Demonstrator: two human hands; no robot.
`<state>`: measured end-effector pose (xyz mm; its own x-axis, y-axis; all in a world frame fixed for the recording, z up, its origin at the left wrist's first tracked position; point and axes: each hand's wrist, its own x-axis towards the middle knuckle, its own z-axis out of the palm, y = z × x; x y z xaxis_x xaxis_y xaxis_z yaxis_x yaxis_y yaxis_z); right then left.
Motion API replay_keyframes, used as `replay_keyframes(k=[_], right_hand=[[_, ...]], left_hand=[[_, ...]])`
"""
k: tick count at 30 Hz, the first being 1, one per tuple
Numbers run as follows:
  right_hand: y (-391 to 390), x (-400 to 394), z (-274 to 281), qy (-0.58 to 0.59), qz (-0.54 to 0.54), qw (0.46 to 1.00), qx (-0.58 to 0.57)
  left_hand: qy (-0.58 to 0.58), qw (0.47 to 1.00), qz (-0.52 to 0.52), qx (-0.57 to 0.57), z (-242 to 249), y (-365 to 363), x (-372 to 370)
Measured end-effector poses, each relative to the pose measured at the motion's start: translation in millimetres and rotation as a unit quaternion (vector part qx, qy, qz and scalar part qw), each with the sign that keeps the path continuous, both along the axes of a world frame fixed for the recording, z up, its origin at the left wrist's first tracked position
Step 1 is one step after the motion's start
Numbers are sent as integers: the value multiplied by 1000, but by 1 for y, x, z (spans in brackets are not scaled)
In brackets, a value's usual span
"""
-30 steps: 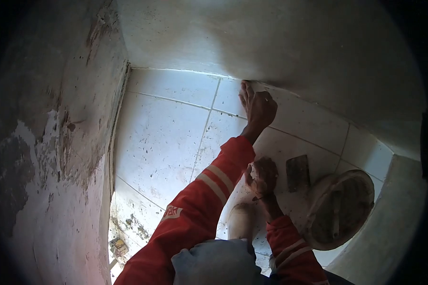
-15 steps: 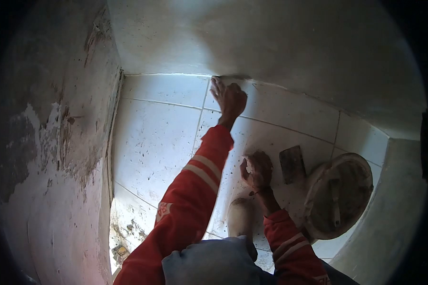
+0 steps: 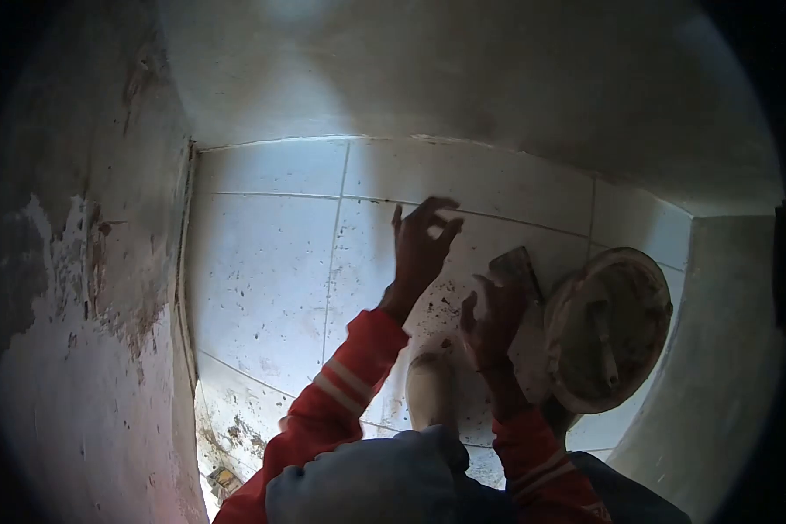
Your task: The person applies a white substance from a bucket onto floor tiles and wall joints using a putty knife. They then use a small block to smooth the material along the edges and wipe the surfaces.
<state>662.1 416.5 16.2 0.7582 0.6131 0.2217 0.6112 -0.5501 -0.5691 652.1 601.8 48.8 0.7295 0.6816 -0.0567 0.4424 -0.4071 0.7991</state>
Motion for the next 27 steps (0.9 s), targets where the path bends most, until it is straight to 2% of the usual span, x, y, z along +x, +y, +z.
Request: replay_keyframes(k=[2,3,4,6,7,10,11,12,13,14,15,16,18,19,20,21,22,23,24,25,26,27], right_hand=[[-15,12,-4,-19,-33,999,-14],[-20,15,-5,-35,-61,997,-24],[-19,15,3,-34,-62,997,-26],[-17,18,22,38,-72,991,-108],[-18,16,19,40,-71,991,-107],[-20,11,5,75,-63,988,-119],[-20,12,1,96,-70,980,-157],[-21,15,-1,117,-79,970,-197],[-22,16,-2,116,-83,969,-202],[-21,18,-1,148,-78,973,-158],[-21,21,-2,179,-73,975,-113],[-21,25,-5,176,-77,975,-116],[-18,29,-19,36,-65,992,-104],[-17,31,-25,34,-66,992,-106],[-16,34,-32,94,-42,990,-101],[-13,36,-36,155,-17,983,-95],[-3,38,-22,155,-13,983,-94],[7,39,-7,133,-1,991,-7],[21,39,10,112,11,990,81],[36,41,22,115,15,990,85],[54,44,31,68,29,992,102],[74,47,36,21,43,992,118]], left_hand=[[73,997,-38,-3,3,-8,-26],[22,998,-55,30,-9,-12,-42],[24,998,-55,28,-7,-19,-55],[29,999,-42,-15,-3,-28,-75],[38,998,-34,29,-1,-29,-83],[83,996,18,37,-1,-12,-106],[105,993,34,31,-3,-6,-110],[61,994,63,66,-2,-6,-107],[40,992,47,111,-1,-4,-104],[17,987,30,156,0,-2,-99],[-11,989,28,145,6,-4,-92],[-15,990,26,141,6,-6,-89],[13,998,55,5,5,-7,-86],[19,995,80,-63,4,-7,-83],[19,995,80,-63,4,-5,-81],[-12,996,84,9,7,-3,-81],[-42,992,89,82,8,0,-80],[-29,980,93,174,2,10,-84],[-42,970,109,215,-12,26,-95],[1,953,149,262,-23,41,-106],[44,932,187,308,-32,55,-116],[92,921,236,297,-39,67,-124]])
